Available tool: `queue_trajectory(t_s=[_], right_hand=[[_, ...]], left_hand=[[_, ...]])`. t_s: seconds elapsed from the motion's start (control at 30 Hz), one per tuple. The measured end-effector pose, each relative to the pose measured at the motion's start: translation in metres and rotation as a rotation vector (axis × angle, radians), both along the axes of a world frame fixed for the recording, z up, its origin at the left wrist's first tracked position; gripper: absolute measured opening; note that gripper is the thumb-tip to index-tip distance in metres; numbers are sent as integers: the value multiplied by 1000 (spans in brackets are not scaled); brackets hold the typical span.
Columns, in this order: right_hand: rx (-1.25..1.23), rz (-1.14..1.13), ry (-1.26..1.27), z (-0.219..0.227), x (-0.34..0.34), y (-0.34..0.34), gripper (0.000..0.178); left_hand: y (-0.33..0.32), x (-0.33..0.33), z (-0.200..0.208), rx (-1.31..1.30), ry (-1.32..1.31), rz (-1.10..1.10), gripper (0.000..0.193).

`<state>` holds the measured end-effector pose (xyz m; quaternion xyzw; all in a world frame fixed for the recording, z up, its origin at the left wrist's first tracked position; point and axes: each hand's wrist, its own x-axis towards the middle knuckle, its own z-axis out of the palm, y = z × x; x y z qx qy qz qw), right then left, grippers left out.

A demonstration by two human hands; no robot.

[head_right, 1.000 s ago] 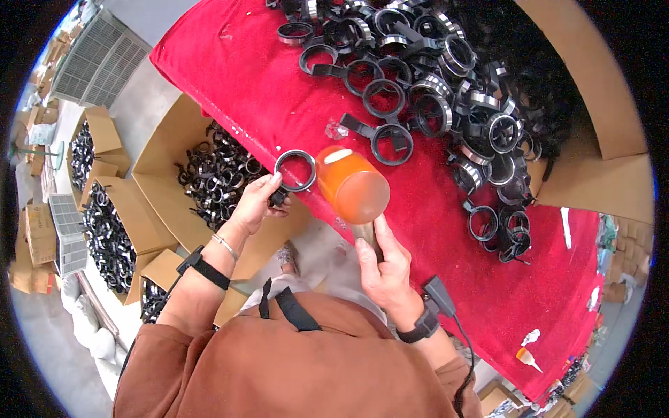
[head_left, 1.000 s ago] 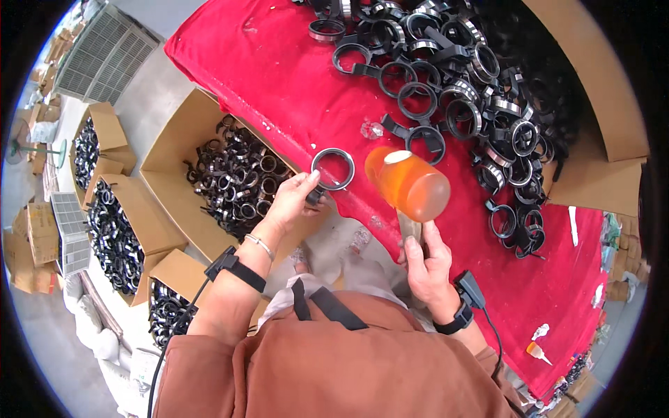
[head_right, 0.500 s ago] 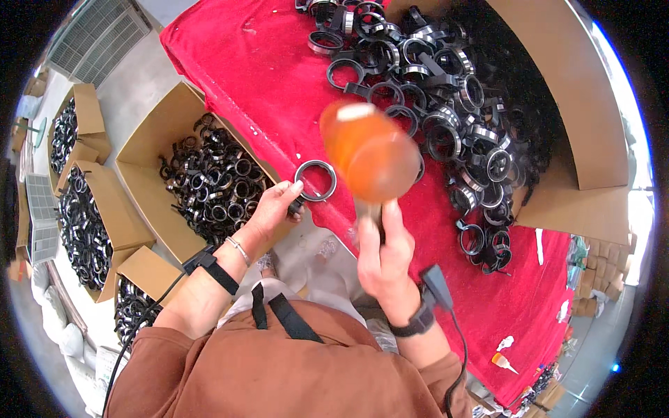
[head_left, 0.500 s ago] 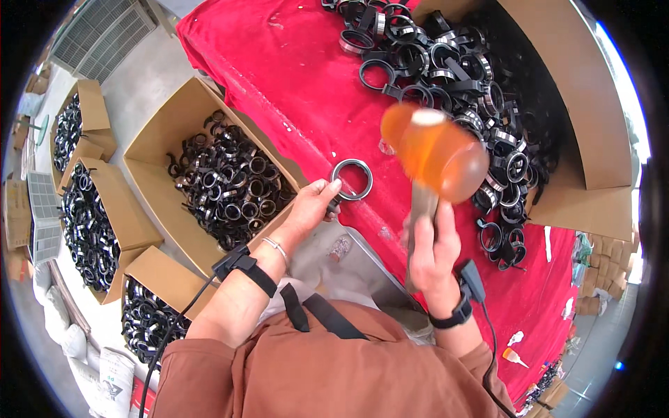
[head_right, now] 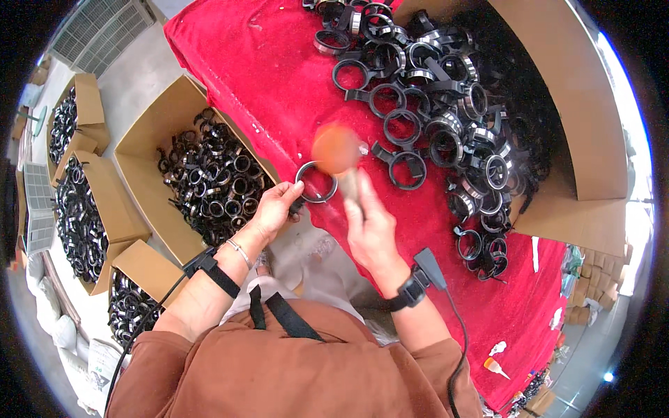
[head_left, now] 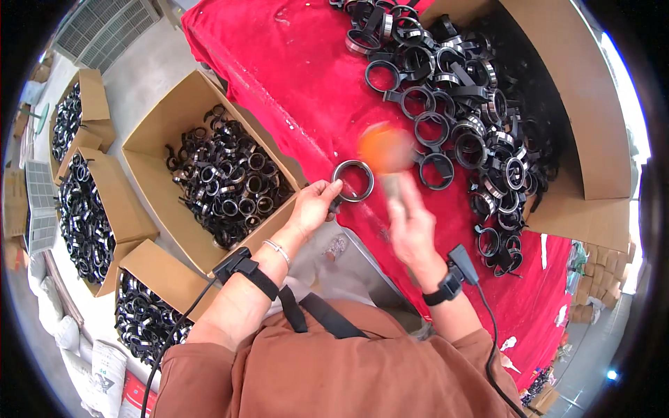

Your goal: Assembling or checking black plastic ring components by tapping them with a rubber mallet.

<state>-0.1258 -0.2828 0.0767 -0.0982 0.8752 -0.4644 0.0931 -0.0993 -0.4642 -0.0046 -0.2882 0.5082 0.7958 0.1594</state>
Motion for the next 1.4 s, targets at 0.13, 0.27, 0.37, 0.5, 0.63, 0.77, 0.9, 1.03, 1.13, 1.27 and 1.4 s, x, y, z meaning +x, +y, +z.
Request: queue_trajectory(t_s=[0.13, 0.27, 0.37, 0.5, 0.63, 0.77, 0.9, 1.03, 1.13, 1.27, 1.4], right_hand=[[183, -4, -56, 12, -8, 7, 48], [-18, -113, -18, 21, 5, 5, 50], [157, -26, 14, -10, 24, 23, 49], [156, -110, -89, 3, 21, 29, 48], [-34, -201, -59, 30, 41, 24, 49], [98, -105, -29, -13, 52, 37, 49], [-31, -84, -75, 10, 38, 34, 49], [-171, -128, -105, 32, 14, -8, 50], [36, -31, -125, -8, -1, -16, 48], [-15, -40, -192, -14, -4, -12, 48], [-83, -70, -265, 5, 25, 21, 47]], left_hand=[[3, -3, 7, -73, -33, -26, 26], [-1, 4, -8, -16, -10, 9, 31], [5, 0, -4, -4, 16, -3, 31], [1, 4, -13, -7, 44, 15, 32], [1, 4, -9, -11, 40, -2, 31], [1, 2, -4, 2, 24, -20, 31], [2, 4, -9, -13, 26, 7, 31], [1, 7, -5, 37, 37, 26, 31], [6, 2, -1, -22, 40, -14, 31], [5, 5, 4, -70, 30, -25, 31], [-41, 34, 14, -151, 37, 55, 32]])
